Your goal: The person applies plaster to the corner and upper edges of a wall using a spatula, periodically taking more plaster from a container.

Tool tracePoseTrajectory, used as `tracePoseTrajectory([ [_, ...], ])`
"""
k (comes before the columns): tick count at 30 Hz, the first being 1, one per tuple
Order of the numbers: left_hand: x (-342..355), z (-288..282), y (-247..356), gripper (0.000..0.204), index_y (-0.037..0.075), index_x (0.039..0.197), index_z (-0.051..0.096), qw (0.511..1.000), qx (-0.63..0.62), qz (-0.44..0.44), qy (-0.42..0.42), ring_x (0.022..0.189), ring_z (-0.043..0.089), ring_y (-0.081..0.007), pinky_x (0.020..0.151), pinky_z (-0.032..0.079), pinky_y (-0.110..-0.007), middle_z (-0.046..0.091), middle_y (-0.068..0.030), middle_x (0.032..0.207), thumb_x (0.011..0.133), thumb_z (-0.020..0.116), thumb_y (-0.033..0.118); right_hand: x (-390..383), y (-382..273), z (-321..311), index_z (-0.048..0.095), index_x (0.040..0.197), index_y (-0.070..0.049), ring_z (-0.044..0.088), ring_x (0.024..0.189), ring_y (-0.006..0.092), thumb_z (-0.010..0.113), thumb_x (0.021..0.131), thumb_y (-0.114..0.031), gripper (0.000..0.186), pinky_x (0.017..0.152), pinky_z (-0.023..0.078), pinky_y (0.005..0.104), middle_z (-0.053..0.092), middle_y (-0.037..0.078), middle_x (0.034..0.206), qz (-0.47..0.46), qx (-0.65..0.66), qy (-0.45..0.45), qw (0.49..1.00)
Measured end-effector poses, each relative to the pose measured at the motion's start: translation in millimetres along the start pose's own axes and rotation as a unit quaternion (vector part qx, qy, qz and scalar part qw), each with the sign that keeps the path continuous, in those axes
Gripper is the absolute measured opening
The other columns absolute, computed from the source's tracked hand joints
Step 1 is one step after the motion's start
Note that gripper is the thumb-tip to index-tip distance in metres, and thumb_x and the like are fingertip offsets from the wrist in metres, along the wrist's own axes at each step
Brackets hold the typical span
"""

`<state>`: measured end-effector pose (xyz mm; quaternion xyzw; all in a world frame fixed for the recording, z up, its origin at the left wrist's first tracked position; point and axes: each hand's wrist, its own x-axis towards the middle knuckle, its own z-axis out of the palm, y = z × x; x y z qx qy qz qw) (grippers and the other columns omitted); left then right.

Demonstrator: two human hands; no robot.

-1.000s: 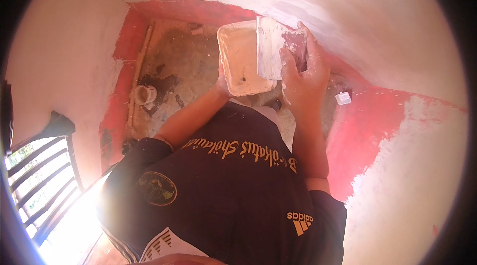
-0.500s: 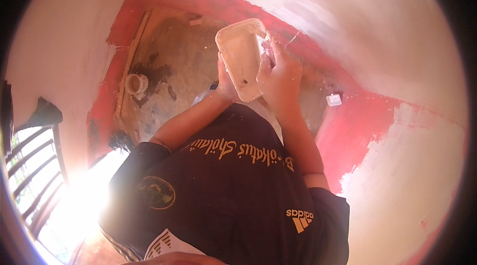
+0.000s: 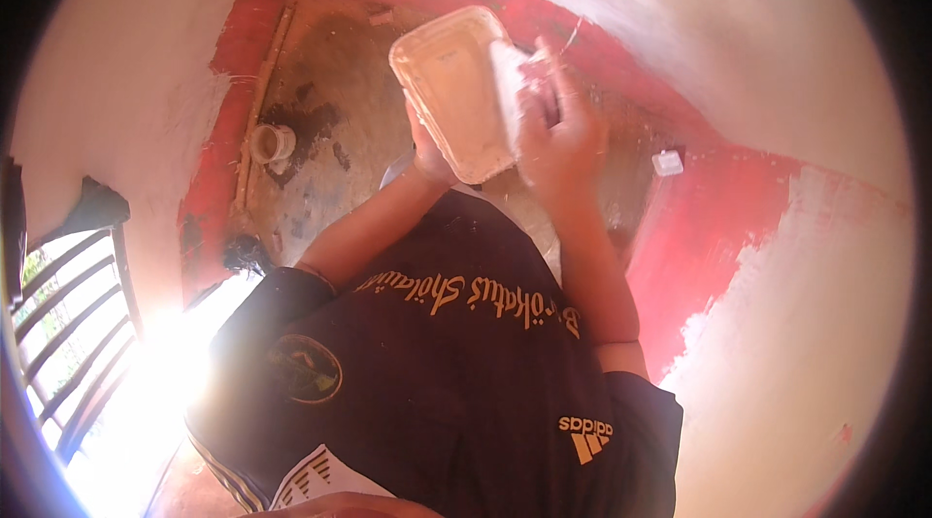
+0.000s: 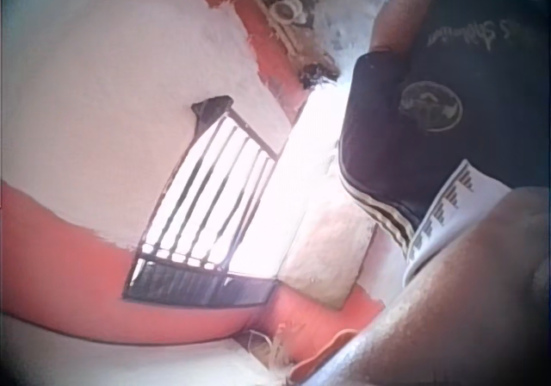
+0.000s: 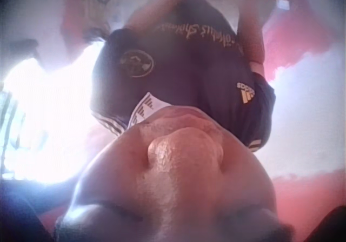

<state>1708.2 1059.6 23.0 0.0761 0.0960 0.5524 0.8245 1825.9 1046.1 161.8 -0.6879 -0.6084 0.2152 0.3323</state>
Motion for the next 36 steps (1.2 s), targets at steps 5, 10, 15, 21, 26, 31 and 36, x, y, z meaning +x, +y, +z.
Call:
tracePoseTrajectory([
  [5, -11, 20, -66, 0.093, 0.014, 0.149, 0.032, 0.998, 0.056, -0.015, -0.034, 0.129, 0.048, -0.0262, 0.107, 0.041, -0.045, 0.045, -0.0084, 0.143, 0.086, 0.024, 0.082, -29, 63, -47, 0.06, 0.13, -0.004, 0.047, 0.058, 0.006, 0.062, 0.083, -0.003, 0.047, 0.057, 0.044, 0.0233, 0.06, 0.006, 0.073, -0.009, 0.089, 0.068, 0.994],
  [10, -23, 43, -116, 0.094, 0.013, 0.148, 0.033, 0.992, 0.056, -0.08, -0.076, 0.129, 0.048, -0.0267, 0.107, 0.042, -0.046, 0.046, -0.0095, 0.142, 0.086, 0.024, 0.083, -69, 99, -65, 0.059, 0.128, 0.002, 0.069, 0.091, 0.0141, 0.061, 0.083, -0.001, 0.045, 0.081, 0.052, 0.0283, 0.071, 0.016, 0.101, -0.075, 0.09, 0.108, 0.987],
  [15, -42, 67, -137, 0.093, 0.013, 0.148, 0.034, 0.993, 0.053, -0.089, -0.055, 0.128, 0.049, -0.0263, 0.106, 0.042, -0.046, 0.048, -0.0097, 0.141, 0.086, 0.022, 0.083, -94, 99, -108, 0.059, 0.128, 0.003, 0.061, 0.077, 0.0082, 0.06, 0.086, -0.001, 0.042, 0.07, 0.05, 0.0244, 0.071, 0.013, 0.099, 0.004, 0.204, 0.1, 0.974],
  [21, -61, 80, -153, 0.084, 0.013, 0.146, 0.037, 0.995, 0.025, -0.088, -0.038, 0.123, 0.053, -0.0257, 0.105, 0.044, -0.044, 0.051, -0.0094, 0.136, 0.092, 0.018, 0.075, -110, 86, -130, 0.06, 0.129, -0.004, 0.059, 0.067, 0.0095, 0.059, 0.088, -0.003, 0.041, 0.065, 0.05, 0.0243, 0.072, 0.008, 0.1, -0.019, 0.074, 0.07, 0.995],
  [26, -73, 84, -156, 0.089, 0.015, 0.147, 0.035, 0.989, 0.111, -0.096, 0.004, 0.124, 0.052, -0.0293, 0.103, 0.044, -0.046, 0.05, -0.0121, 0.138, 0.089, 0.014, 0.079, -144, 73, -106, 0.062, 0.127, -0.007, 0.069, 0.094, 0.0318, 0.055, 0.085, -0.001, 0.043, 0.08, 0.054, 0.0388, 0.069, 0.017, 0.108, -0.141, 0.092, 0.075, 0.983],
  [31, -82, 90, -165, 0.089, 0.015, 0.144, 0.039, 0.989, 0.095, -0.108, 0.032, 0.12, 0.054, -0.0291, 0.1, 0.046, -0.045, 0.053, -0.0122, 0.133, 0.088, 0.015, 0.08, -153, 72, -116, 0.062, 0.126, -0.004, 0.069, 0.093, 0.0339, 0.057, 0.083, -0.002, 0.043, 0.083, 0.053, 0.0369, 0.068, 0.022, 0.106, -0.125, 0.121, 0.065, 0.983],
  [36, -74, 86, -159, 0.09, 0.014, 0.144, 0.04, 0.99, 0.062, -0.121, -0.042, 0.119, 0.055, -0.0273, 0.101, 0.047, -0.044, 0.053, -0.0112, 0.133, 0.087, 0.023, 0.082, -136, 93, -111, 0.056, 0.131, 0.002, 0.068, 0.091, 0.019, 0.06, 0.086, -0.004, 0.046, 0.082, 0.051, 0.0311, 0.069, 0.017, 0.103, -0.039, 0.289, 0.028, 0.956],
])
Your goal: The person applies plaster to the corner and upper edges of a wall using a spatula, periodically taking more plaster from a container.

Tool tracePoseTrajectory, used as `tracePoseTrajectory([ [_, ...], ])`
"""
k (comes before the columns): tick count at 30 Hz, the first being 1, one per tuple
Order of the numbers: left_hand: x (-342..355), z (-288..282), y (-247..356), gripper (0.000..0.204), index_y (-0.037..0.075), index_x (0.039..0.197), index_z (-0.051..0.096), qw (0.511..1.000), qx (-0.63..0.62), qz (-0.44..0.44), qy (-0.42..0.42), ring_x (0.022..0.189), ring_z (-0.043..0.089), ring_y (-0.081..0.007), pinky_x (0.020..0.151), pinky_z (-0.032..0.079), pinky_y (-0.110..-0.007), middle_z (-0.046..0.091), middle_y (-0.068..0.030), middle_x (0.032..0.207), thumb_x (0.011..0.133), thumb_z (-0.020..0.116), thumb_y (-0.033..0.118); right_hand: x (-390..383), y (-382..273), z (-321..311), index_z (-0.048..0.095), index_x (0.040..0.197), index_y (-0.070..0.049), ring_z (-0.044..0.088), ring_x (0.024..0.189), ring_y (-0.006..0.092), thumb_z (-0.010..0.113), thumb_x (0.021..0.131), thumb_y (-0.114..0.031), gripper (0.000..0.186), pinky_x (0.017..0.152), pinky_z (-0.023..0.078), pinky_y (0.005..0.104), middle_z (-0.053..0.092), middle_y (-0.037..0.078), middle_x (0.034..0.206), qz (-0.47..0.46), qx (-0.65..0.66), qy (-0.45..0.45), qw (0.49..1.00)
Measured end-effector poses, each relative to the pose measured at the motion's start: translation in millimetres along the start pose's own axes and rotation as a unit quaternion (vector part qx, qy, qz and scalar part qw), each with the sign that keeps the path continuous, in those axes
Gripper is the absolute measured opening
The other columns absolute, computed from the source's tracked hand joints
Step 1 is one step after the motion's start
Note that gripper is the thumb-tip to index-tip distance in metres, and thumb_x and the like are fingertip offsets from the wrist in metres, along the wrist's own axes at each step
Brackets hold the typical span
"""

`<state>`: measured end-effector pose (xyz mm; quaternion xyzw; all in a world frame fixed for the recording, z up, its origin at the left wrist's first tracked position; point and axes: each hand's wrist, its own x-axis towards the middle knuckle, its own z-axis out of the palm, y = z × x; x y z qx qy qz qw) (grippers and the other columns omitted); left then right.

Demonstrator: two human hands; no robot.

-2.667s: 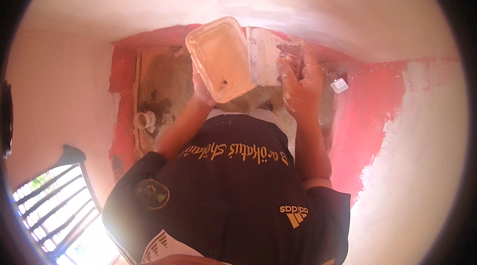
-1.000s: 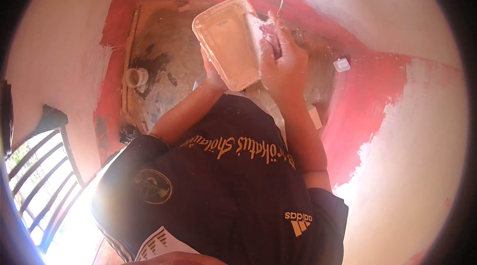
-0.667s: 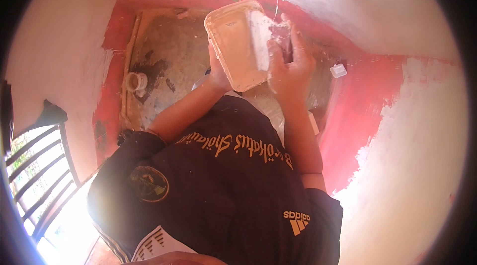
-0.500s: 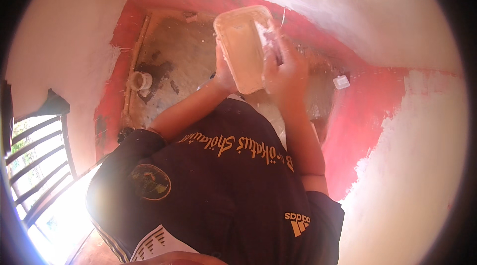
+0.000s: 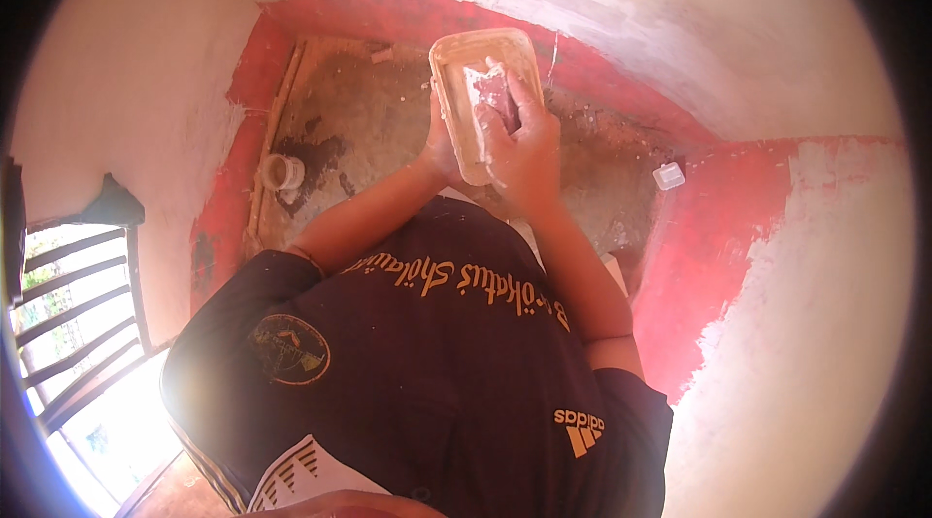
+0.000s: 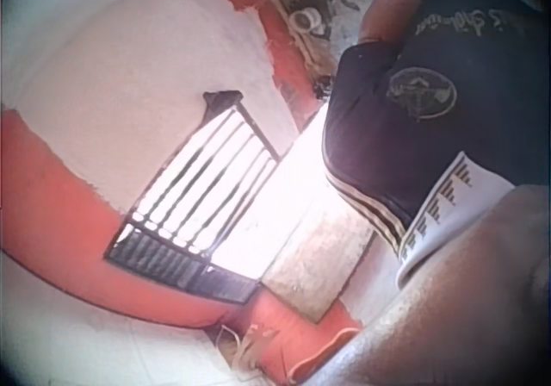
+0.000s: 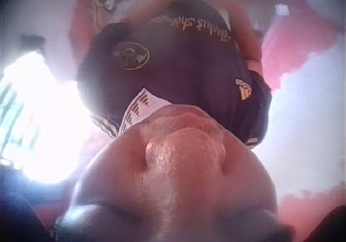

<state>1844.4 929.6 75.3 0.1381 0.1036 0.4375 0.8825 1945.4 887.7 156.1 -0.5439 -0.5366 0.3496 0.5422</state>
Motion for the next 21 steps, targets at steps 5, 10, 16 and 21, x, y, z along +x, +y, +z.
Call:
tracePoseTrajectory([
  [5, 9, -15, 35, 0.094, 0.015, 0.147, 0.037, 0.999, 0.01, -0.014, -0.039, 0.123, 0.054, -0.0268, 0.105, 0.045, -0.046, 0.05, -0.0109, 0.138, 0.084, 0.027, 0.084, 35, 2, 17, 0.046, 0.138, 0.007, 0.059, 0.081, 0.0056, 0.061, 0.089, 0.001, 0.052, 0.067, 0.049, 0.0209, 0.065, 0.003, 0.099, 0.096, 0.144, -0.03, 0.984],
  [10, 18, -33, 75, 0.097, 0.017, 0.15, 0.032, 0.999, 0.033, -0.021, -0.011, 0.129, 0.049, -0.0281, 0.108, 0.041, -0.049, 0.045, -0.01, 0.144, 0.082, 0.027, 0.086, 63, 6, 45, 0.054, 0.129, 0.003, 0.057, 0.076, 0.0033, 0.062, 0.089, -0.001, 0.041, 0.06, 0.048, 0.0208, 0.064, 0.001, 0.095, 0.162, 0.192, 0.022, 0.968],
  [16, 26, -29, 85, 0.097, 0.019, 0.152, 0.029, 0.999, 0.022, -0.03, -0.03, 0.134, 0.044, -0.0298, 0.109, 0.039, -0.052, 0.039, -0.0089, 0.15, 0.082, 0.026, 0.086, 81, 3, 27, 0.053, 0.13, 0.0, 0.055, 0.075, 0.0028, 0.06, 0.092, -0.005, 0.039, 0.06, 0.045, 0.0167, 0.061, -0.003, 0.094, 0.168, 0.212, 0.013, 0.963],
  [21, 49, -27, 126, 0.094, 0.019, 0.152, 0.029, 0.99, -0.075, -0.07, -0.092, 0.135, 0.043, -0.032, 0.107, 0.039, -0.057, 0.038, -0.0094, 0.151, 0.083, 0.026, 0.084, 93, -1, 35, 0.054, 0.122, -0.005, 0.056, 0.075, 0.0066, 0.062, 0.091, -0.007, 0.032, 0.059, 0.046, 0.0192, 0.06, 0.0, 0.091, 0.167, 0.223, 0.099, 0.955],
])
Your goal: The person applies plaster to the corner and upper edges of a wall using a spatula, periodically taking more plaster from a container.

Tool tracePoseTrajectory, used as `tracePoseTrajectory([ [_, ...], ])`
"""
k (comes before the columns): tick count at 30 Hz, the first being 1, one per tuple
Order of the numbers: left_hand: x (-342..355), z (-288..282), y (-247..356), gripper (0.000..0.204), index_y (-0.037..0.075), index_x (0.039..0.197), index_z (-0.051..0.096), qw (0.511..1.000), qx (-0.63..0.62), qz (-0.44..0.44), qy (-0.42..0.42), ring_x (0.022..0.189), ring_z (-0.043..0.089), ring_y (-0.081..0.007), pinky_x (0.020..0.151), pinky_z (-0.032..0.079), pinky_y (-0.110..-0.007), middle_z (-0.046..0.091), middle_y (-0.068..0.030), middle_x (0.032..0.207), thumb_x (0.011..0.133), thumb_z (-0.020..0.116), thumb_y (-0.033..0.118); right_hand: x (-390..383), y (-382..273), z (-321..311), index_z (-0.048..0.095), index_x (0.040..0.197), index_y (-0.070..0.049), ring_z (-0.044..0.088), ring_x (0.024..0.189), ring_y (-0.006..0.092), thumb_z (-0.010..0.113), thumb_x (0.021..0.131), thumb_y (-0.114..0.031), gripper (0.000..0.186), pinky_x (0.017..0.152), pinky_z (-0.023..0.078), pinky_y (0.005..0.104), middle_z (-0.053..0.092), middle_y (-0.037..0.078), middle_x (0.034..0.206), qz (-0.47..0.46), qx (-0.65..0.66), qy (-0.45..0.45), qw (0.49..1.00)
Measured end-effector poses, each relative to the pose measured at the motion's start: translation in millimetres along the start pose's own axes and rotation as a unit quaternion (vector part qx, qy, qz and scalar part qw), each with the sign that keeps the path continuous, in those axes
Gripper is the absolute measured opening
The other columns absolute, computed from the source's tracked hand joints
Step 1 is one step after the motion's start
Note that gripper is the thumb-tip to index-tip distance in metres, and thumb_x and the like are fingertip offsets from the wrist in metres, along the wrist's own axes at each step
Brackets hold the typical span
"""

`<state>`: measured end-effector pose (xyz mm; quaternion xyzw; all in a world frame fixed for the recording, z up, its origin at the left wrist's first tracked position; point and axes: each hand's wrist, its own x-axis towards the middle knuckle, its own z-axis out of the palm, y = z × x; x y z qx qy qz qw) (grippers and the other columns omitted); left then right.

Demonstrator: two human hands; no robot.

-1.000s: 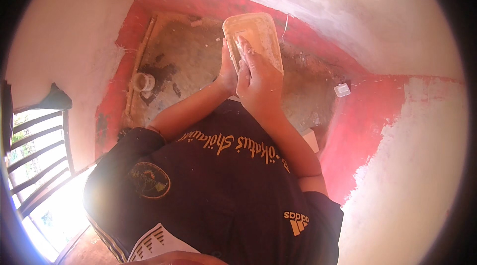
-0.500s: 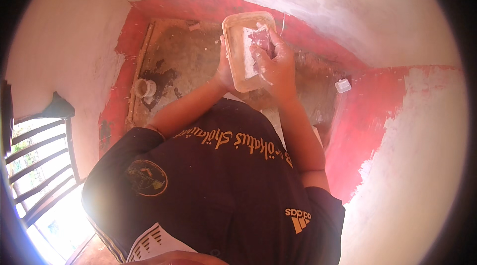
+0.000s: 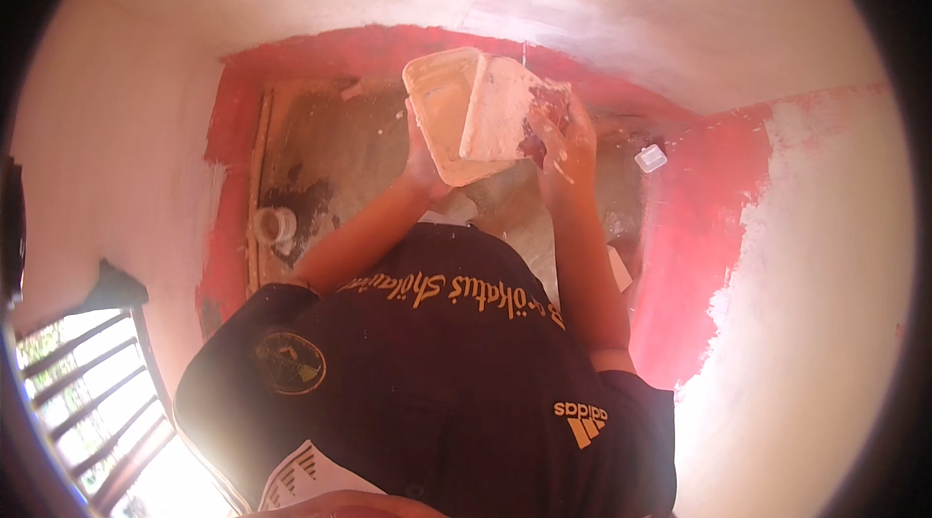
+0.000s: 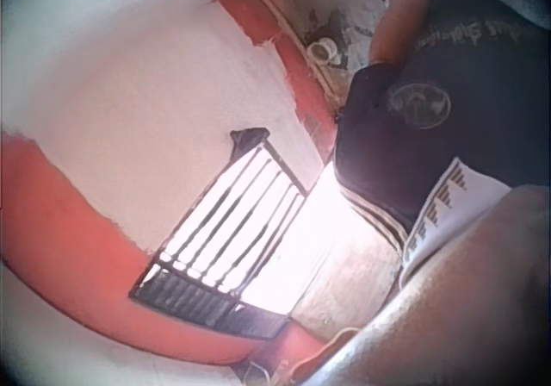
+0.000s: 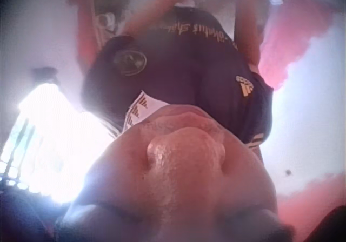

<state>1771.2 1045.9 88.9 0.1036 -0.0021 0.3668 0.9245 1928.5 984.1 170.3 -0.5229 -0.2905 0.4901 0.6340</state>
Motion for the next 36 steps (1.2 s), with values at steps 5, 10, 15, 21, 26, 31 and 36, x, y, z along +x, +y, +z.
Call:
tracePoseTrajectory([
  [5, 25, -29, 76, 0.089, 0.019, 0.151, 0.032, 0.996, 0.023, -0.019, 0.089, 0.134, 0.044, -0.0309, 0.109, 0.038, -0.054, 0.043, -0.0079, 0.149, 0.087, 0.021, 0.081, 29, 14, 54, 0.05, 0.12, -0.007, 0.057, 0.071, 0.0122, 0.061, 0.093, -0.009, 0.029, 0.058, 0.046, 0.0236, 0.059, 0.001, 0.091, -0.077, 0.009, 0.151, 0.985],
  [10, 53, -54, 148, 0.084, 0.019, 0.15, 0.034, 0.989, -0.037, -0.096, 0.102, 0.133, 0.046, -0.0303, 0.109, 0.039, -0.053, 0.045, -0.0078, 0.147, 0.09, 0.023, 0.077, 67, 42, 90, 0.043, 0.115, -0.008, 0.06, 0.071, 0.0159, 0.058, 0.095, -0.007, 0.025, 0.06, 0.05, 0.0278, 0.058, 0.008, 0.097, -0.007, 0.009, 0.135, 0.991],
  [15, 111, -88, 193, 0.079, 0.019, 0.148, 0.037, 0.981, -0.047, -0.147, 0.114, 0.129, 0.049, -0.0303, 0.107, 0.041, -0.053, 0.048, -0.0074, 0.144, 0.092, 0.026, 0.074, 133, 61, 106, 0.046, 0.116, -0.008, 0.062, 0.074, 0.0173, 0.058, 0.095, -0.008, 0.025, 0.06, 0.049, 0.0272, 0.06, 0.007, 0.094, 0.01, 0.119, 0.147, 0.982],
  [21, 208, -107, 170, 0.07, 0.017, 0.14, 0.047, 0.972, -0.008, -0.17, 0.164, 0.12, 0.057, -0.0299, 0.101, 0.047, -0.054, 0.056, -0.0063, 0.134, 0.094, 0.031, 0.068, 214, 57, 37, 0.05, 0.123, -0.009, 0.063, 0.084, 0.0199, 0.06, 0.093, -0.007, 0.032, 0.069, 0.051, 0.03, 0.062, 0.003, 0.099, 0.052, 0.4, 0.182, 0.897],
  [26, 330, -146, 104, 0.07, 0.016, 0.144, 0.043, 0.969, 0.019, -0.169, 0.18, 0.123, 0.055, -0.032, 0.1, 0.047, -0.057, 0.053, -0.0087, 0.138, 0.094, 0.039, 0.064, 301, 44, -106, 0.049, 0.125, -0.009, 0.064, 0.086, 0.0219, 0.061, 0.091, -0.004, 0.036, 0.07, 0.053, 0.0335, 0.063, 0.005, 0.105, 0.002, 0.4, 0.111, 0.91],
  [31, 460, -197, 4, 0.069, 0.015, 0.144, 0.042, 0.967, 0.035, -0.174, 0.18, 0.122, 0.055, -0.0342, 0.102, 0.045, -0.057, 0.053, -0.0096, 0.138, 0.093, 0.042, 0.062, 431, 44, -290, 0.05, 0.121, -0.006, 0.065, 0.084, 0.0219, 0.061, 0.092, -0.009, 0.031, 0.065, 0.053, 0.035, 0.062, 0.006, 0.097, -0.014, 0.358, 0.182, 0.915],
  [36, 584, -293, -80, 0.079, 0.017, 0.147, 0.038, 0.955, 0.14, -0.148, 0.213, 0.125, 0.053, -0.0354, 0.102, 0.044, -0.058, 0.05, -0.009, 0.142, 0.087, 0.051, 0.067, 603, 163, -510, 0.056, 0.112, -0.007, 0.065, 0.082, 0.0165, 0.058, 0.095, -0.009, 0.017, 0.072, 0.054, 0.0321, 0.063, 0.005, 0.092, -0.08, 0.244, 0.25, 0.934],
])
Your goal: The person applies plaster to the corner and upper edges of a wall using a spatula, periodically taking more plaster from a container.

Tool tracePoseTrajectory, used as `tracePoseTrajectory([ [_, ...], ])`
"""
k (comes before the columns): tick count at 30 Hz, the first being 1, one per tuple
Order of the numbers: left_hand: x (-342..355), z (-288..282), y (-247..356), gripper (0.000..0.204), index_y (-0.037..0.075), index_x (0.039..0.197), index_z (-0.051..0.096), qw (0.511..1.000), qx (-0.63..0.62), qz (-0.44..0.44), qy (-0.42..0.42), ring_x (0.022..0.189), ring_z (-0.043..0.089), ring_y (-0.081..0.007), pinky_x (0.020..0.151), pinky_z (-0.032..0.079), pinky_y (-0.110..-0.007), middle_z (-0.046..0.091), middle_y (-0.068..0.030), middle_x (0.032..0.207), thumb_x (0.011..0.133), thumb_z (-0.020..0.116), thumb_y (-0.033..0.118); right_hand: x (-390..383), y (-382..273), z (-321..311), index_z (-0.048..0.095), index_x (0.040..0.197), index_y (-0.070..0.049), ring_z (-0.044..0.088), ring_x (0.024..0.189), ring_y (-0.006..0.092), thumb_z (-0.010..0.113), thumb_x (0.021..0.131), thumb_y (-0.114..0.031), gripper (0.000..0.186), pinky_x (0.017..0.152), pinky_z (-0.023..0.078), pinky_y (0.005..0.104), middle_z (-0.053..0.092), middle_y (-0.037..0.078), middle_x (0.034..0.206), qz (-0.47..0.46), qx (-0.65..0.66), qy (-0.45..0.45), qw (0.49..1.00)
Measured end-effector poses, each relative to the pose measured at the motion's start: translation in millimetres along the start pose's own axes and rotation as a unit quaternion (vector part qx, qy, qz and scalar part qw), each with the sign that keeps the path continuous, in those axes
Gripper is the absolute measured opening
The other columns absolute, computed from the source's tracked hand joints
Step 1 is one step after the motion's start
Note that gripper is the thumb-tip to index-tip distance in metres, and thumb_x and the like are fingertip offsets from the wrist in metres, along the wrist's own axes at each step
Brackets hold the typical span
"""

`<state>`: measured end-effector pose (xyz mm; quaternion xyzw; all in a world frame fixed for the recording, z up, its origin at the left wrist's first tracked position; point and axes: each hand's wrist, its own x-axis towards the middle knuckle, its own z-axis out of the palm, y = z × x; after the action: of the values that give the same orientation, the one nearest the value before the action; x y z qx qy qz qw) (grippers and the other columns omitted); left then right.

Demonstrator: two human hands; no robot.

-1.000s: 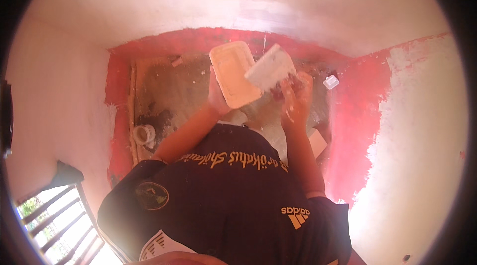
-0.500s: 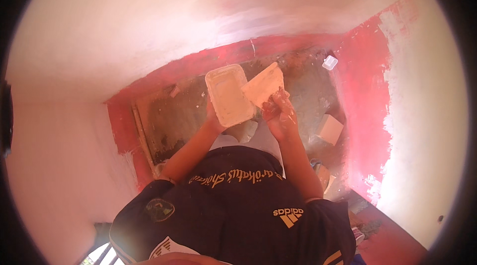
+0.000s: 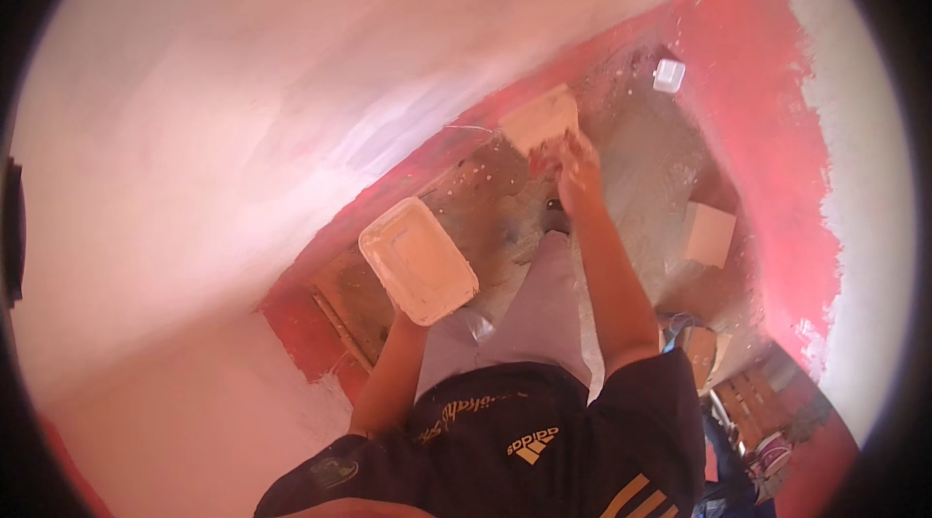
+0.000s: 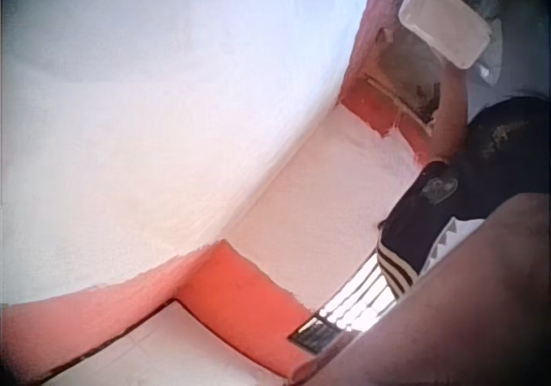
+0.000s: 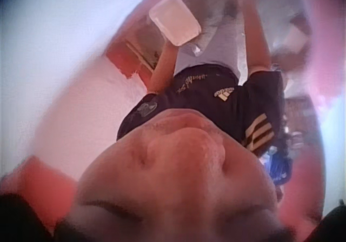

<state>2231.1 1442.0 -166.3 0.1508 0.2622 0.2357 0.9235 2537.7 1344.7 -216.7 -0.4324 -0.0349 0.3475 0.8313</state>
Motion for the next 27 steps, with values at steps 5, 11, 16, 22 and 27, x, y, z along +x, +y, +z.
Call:
tracePoseTrajectory([
  [5, 92, -99, 6, 0.071, 0.013, 0.146, 0.036, 0.997, -0.034, -0.017, 0.069, 0.118, 0.056, -0.0379, 0.095, 0.048, -0.058, 0.052, -0.012, 0.138, 0.092, 0.05, 0.058, 200, 176, -71, 0.059, 0.111, -0.007, 0.061, 0.072, 0.0114, 0.057, 0.097, -0.012, 0.015, 0.063, 0.052, 0.0277, 0.061, 0.0, 0.087, 0.056, -0.024, 0.179, 0.982],
  [11, 148, -252, 21, 0.067, 0.012, 0.148, 0.034, 0.992, -0.006, -0.038, 0.123, 0.123, 0.052, -0.0389, 0.101, 0.044, -0.058, 0.046, -0.0126, 0.144, 0.096, 0.048, 0.053, 329, 375, -124, 0.065, 0.096, -0.004, 0.051, 0.059, 0.0086, 0.059, 0.096, -0.022, 0.019, 0.051, 0.042, 0.0279, 0.057, -0.001, 0.068, -0.108, -0.275, 0.294, 0.909],
  [16, 140, -320, 59, 0.066, 0.011, 0.148, 0.033, 0.984, 0.067, -0.054, 0.154, 0.128, 0.048, -0.0394, 0.106, 0.041, -0.057, 0.042, -0.0124, 0.148, 0.097, 0.048, 0.05, 214, 560, -11, 0.066, 0.096, 0.0, 0.06, 0.067, 0.0369, 0.06, 0.085, -0.008, 0.015, 0.063, 0.045, 0.0478, 0.06, 0.022, 0.072, -0.139, -0.405, 0.178, 0.886],
  [22, 166, -331, 78, 0.069, 0.012, 0.146, 0.037, 0.981, -0.048, -0.081, 0.172, 0.128, 0.048, -0.0408, 0.107, 0.036, -0.062, 0.044, -0.0133, 0.146, 0.094, 0.052, 0.054, 221, 556, -75, 0.063, 0.119, -0.002, 0.061, 0.064, 0.03, 0.045, 0.096, -0.013, 0.031, 0.06, 0.047, 0.0414, 0.063, 0.014, 0.072, -0.218, -0.456, 0.302, 0.808],
  [27, 183, -317, 78, 0.067, 0.012, 0.145, 0.039, 0.98, -0.08, -0.091, 0.157, 0.127, 0.047, -0.0398, 0.106, 0.036, -0.06, 0.046, -0.013, 0.144, 0.093, 0.054, 0.052, 374, 435, -157, 0.061, 0.1, 0.002, 0.054, 0.055, 0.0223, 0.051, 0.095, -0.018, 0.022, 0.054, 0.043, 0.038, 0.052, 0.014, 0.061, -0.17, -0.344, 0.324, 0.865],
])
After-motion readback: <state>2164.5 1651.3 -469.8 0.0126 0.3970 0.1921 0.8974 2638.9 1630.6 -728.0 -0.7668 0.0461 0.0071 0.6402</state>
